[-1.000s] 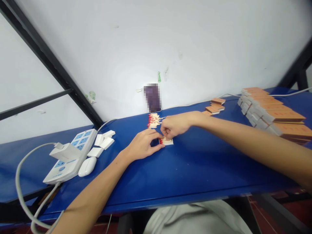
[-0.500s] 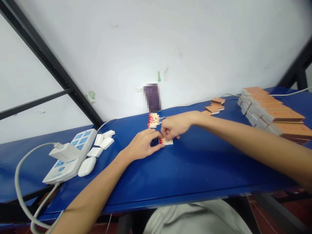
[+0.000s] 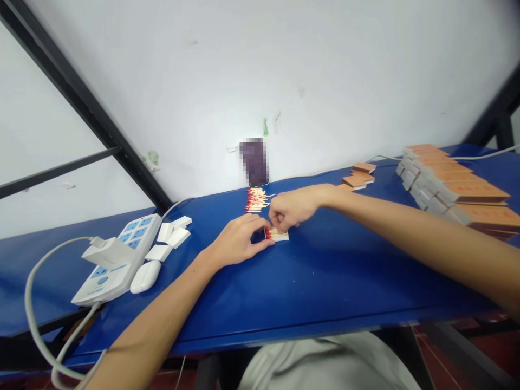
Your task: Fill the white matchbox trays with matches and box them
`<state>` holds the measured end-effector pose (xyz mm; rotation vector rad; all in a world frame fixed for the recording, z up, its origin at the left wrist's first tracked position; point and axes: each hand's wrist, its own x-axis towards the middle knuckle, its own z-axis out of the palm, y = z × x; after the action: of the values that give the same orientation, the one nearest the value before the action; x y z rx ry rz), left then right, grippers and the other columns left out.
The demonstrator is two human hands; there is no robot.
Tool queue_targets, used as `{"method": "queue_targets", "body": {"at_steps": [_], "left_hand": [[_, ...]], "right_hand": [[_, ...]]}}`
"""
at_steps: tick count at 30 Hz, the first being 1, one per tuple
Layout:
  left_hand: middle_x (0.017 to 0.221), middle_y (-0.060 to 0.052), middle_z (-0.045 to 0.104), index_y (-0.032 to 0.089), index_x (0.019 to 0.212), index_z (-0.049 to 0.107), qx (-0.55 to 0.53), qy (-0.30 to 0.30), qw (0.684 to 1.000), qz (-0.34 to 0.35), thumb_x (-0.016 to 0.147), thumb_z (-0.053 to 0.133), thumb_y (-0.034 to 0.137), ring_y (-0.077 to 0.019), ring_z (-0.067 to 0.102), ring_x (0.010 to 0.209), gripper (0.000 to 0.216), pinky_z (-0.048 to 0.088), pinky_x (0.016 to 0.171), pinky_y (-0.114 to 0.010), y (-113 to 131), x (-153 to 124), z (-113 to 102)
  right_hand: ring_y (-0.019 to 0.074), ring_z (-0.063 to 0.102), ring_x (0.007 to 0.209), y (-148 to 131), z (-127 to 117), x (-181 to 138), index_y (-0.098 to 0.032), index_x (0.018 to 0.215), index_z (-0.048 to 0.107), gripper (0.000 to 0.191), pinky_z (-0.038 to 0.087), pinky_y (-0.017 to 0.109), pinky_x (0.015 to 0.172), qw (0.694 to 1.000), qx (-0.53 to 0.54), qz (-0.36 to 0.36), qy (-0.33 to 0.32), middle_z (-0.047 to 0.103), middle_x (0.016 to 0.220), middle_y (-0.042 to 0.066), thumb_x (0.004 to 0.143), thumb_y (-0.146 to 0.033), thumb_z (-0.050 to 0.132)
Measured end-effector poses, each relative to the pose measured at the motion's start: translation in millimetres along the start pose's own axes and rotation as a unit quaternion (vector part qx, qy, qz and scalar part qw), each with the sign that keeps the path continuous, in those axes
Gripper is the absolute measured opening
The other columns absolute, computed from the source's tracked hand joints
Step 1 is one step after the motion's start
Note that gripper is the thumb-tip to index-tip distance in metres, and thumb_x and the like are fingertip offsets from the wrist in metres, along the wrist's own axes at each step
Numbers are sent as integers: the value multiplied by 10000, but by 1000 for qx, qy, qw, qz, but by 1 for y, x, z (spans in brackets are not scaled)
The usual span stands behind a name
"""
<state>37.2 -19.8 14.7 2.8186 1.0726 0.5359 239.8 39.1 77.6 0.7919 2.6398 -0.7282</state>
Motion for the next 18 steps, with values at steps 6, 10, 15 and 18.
{"method": "queue_targets", "body": {"at_steps": [6, 10, 15, 18], "left_hand": [[968, -34, 664, 223, 1065, 620, -2, 7, 1000, 7, 909, 571, 418, -186, 601, 895, 255, 464, 821, -305, -2, 0, 2], [957, -33, 662, 216, 989, 623, 0, 1, 1000, 6, 915, 560, 412, -185, 599, 892, 219, 460, 824, -308, -1, 0, 1], [967, -27, 656, 212, 1013, 589, 3, 12, 1000, -9, 902, 574, 409, -178, 597, 874, 227, 462, 793, -300, -1, 1, 1], [963, -23, 658, 216, 1022, 583, 9, 19, 999, -25, 892, 583, 399, -180, 602, 870, 224, 461, 762, -291, -2, 1, 1]], "right_hand": [[123, 543, 597, -1, 2, 1, -133, 839, 668, 193, 347, 247, 598, 1000, -13, -6, 9, 623, 645, -1, 763, -281, 569], [131, 540, 561, 3, -2, -2, -148, 833, 654, 230, 352, 254, 581, 998, -40, 35, 41, 623, 629, 10, 777, -361, 587], [172, 588, 630, 17, -15, -15, -147, 905, 669, 295, 374, 280, 598, 967, -114, 179, 138, 670, 758, 80, 817, -413, 579], [252, 635, 775, 29, -17, -18, -118, 987, 675, 399, 396, 322, 628, 925, -180, 286, 175, 677, 967, 175, 853, -469, 541]]}}
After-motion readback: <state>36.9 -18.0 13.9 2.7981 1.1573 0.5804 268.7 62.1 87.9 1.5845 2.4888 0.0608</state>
